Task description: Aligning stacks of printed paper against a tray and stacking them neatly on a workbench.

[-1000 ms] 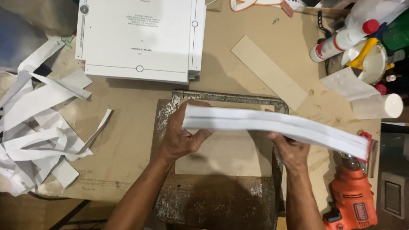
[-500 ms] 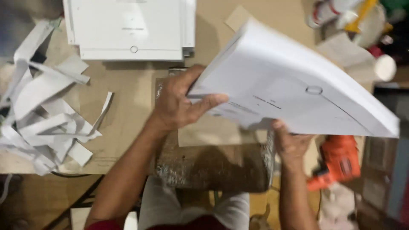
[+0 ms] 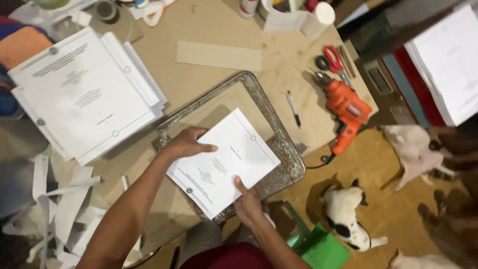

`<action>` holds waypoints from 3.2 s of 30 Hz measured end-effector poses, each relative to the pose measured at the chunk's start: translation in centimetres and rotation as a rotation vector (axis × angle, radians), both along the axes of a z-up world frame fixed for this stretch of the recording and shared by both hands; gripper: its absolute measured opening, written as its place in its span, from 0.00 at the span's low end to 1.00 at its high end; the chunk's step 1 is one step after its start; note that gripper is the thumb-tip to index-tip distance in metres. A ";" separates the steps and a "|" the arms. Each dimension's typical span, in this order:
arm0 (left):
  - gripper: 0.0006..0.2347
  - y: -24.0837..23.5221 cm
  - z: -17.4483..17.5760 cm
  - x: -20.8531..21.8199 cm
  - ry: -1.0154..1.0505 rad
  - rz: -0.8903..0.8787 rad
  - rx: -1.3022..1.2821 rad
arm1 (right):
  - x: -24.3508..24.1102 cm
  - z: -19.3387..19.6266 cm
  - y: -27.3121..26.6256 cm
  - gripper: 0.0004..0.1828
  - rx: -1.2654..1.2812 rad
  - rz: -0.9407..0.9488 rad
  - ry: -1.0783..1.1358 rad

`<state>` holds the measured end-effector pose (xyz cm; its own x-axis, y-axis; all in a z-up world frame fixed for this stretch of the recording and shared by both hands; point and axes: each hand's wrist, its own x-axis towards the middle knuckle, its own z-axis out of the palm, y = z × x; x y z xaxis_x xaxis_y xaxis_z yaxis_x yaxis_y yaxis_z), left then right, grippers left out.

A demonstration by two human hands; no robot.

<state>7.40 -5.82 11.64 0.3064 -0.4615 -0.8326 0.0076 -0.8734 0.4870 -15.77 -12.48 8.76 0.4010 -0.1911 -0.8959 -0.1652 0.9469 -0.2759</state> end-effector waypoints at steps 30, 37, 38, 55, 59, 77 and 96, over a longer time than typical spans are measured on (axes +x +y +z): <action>0.26 -3.0 -6.1 2.3 -0.008 0.030 -0.234 | -4.9 -9.4 -7.5 0.33 -2.104 0.763 0.075; 0.22 -3.0 -6.4 2.5 0.077 0.024 -0.237 | -5.3 -15.2 -7.9 0.46 -2.131 0.914 0.288; 0.22 -3.1 -6.1 2.4 0.088 0.028 -0.240 | -5.4 -15.3 -8.0 0.47 -2.097 0.944 0.298; 0.23 -4.8 -2.8 1.7 0.027 -0.034 -0.182 | -3.9 -14.0 -1.6 0.39 -2.116 0.920 0.187; 0.18 -5.2 -2.2 1.3 0.017 -0.029 -0.125 | -2.5 -13.7 -2.7 0.40 -2.117 0.902 0.122; 0.22 -3.1 -6.3 3.2 0.174 0.002 -0.284 | -2.1 -14.7 -6.6 0.45 -2.212 0.912 0.246; 0.12 6.0 -9.3 7.0 -0.140 -0.030 -0.457 | -1.5 -14.3 -6.8 0.46 -2.236 1.010 0.179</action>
<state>14.36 0.20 2.33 0.3819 -0.7813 -0.4937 -0.1074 -0.5681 0.8159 -17.27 -19.30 -5.58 0.9018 -0.3576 0.2427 -0.3002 -0.9223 -0.2434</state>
